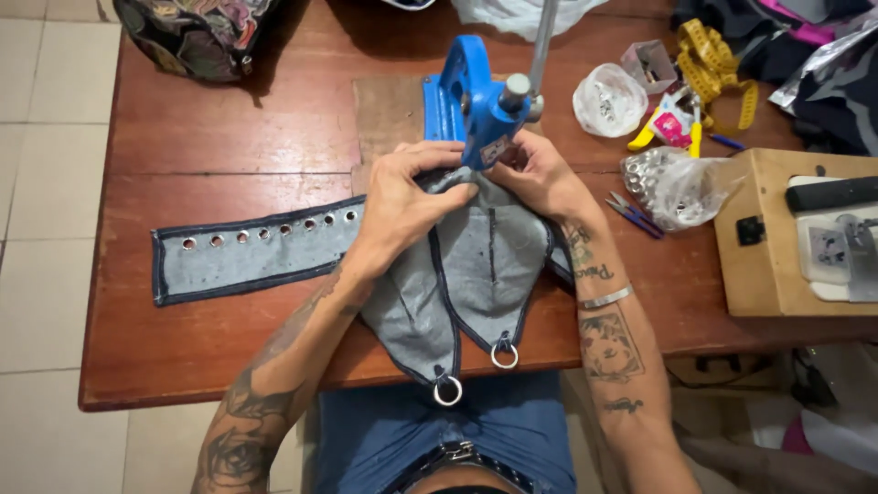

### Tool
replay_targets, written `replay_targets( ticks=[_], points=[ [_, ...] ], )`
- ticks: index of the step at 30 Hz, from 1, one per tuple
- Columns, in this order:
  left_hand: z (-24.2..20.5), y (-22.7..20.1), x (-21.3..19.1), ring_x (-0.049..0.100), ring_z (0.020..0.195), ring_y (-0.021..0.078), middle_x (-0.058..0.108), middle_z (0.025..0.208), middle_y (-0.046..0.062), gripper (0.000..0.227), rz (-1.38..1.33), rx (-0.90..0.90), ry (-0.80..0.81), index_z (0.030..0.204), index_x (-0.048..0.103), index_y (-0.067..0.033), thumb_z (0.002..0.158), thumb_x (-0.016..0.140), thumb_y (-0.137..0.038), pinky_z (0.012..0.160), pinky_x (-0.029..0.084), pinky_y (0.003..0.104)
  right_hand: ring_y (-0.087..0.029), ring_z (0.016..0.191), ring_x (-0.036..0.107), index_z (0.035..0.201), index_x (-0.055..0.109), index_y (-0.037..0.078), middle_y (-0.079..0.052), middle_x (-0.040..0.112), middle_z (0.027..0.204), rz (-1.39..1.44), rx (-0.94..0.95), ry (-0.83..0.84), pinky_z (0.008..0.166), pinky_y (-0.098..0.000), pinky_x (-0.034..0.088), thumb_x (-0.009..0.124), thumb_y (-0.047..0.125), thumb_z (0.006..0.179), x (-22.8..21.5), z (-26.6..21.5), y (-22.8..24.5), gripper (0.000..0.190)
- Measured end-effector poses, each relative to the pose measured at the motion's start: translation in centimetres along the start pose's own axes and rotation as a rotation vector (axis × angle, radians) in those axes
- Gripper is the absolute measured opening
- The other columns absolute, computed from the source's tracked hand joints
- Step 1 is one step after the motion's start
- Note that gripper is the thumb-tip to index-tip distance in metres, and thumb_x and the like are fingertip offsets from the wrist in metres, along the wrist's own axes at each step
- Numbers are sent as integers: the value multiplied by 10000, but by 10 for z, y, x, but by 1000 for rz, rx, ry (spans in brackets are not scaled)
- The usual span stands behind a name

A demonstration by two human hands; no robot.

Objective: The person installs metal rivets onto a grey fabric belt using a blue manual rivet press. They repeatedly position the fabric under the press, insert the rivets, and pull the lever to secure them in place.

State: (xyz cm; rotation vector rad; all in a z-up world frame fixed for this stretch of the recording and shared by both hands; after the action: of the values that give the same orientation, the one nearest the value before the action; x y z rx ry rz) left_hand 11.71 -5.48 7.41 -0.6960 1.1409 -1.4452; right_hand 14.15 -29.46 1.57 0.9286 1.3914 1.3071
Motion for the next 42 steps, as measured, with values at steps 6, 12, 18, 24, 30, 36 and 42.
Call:
replay_targets(
  ticks=[6, 12, 18, 24, 30, 36, 42],
  points=[
    [4, 3, 11, 804, 1348, 234, 893, 1471, -13, 427, -103, -43, 64, 1301, 973, -312, 895, 1065, -216, 1215, 621, 395, -83, 971, 806, 1295, 807, 78, -23, 829, 1073, 15, 26, -18, 887, -261, 742, 1004, 127, 1076, 13, 2, 29, 298],
    [9, 8, 10, 797, 1331, 322, 885, 1500, -31, 435, -7, -28, 154, 1316, 974, -343, 898, 1064, -265, 1340, 444, 523, -30, 773, 770, 1160, 804, 80, 0, 816, 908, -32, 105, -30, 694, -194, 658, 981, 46, 1037, -1, -5, 32, 218],
    [11, 3, 10, 806, 1384, 426, 861, 1519, 44, 396, 88, 36, 205, 1319, 954, -286, 931, 1037, -301, 1322, 397, 711, -177, 1013, 748, 1292, 867, 48, -136, 871, 1111, -380, 65, -110, 859, -395, 658, 994, 276, 1085, 3, -42, 150, 333],
    [14, -16, 9, 762, 1288, 143, 833, 1467, -7, 368, 8, -7, 225, 1326, 965, -193, 962, 1020, -175, 1107, 551, 317, -282, 1132, 848, 1244, 977, 139, -63, 944, 1194, -1101, 55, -360, 995, -471, 599, 889, 159, 1091, -184, -18, 88, 177],
    [13, -10, 9, 791, 1265, 139, 850, 1463, -2, 350, 37, 24, 215, 1299, 969, -186, 955, 1034, -206, 1085, 560, 310, -568, 919, 813, 977, 811, 101, -270, 796, 890, -1602, -47, -52, 746, -699, 620, 830, 153, 940, -210, 40, -8, 66],
    [12, -20, 8, 774, 1203, 100, 844, 1466, -19, 318, -12, -58, 214, 1270, 979, -169, 956, 1024, -155, 1005, 572, 270, -231, 938, 890, 1188, 1012, 90, -127, 941, 1066, -1214, -135, -205, 921, -399, 659, 1056, 166, 1083, -210, 18, 44, 137],
    [13, -14, 8, 787, 1252, 109, 846, 1456, -6, 321, 3, -9, 210, 1277, 975, -168, 961, 1031, -179, 1043, 578, 277, -226, 928, 870, 1131, 1012, 136, -92, 936, 1007, -1208, -57, -330, 899, -420, 622, 1016, 229, 1039, -217, 7, 57, 131]
  ],
)
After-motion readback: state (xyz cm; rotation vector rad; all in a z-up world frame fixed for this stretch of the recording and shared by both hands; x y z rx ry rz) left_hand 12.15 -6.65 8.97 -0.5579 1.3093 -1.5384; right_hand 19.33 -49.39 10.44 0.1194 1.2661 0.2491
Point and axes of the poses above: each hand's wrist, its own z-axis towards the middle knuckle, its own x-axis out of the palm, y = z × x, the point moved 9 cm from there along z, towards the middle knuckle
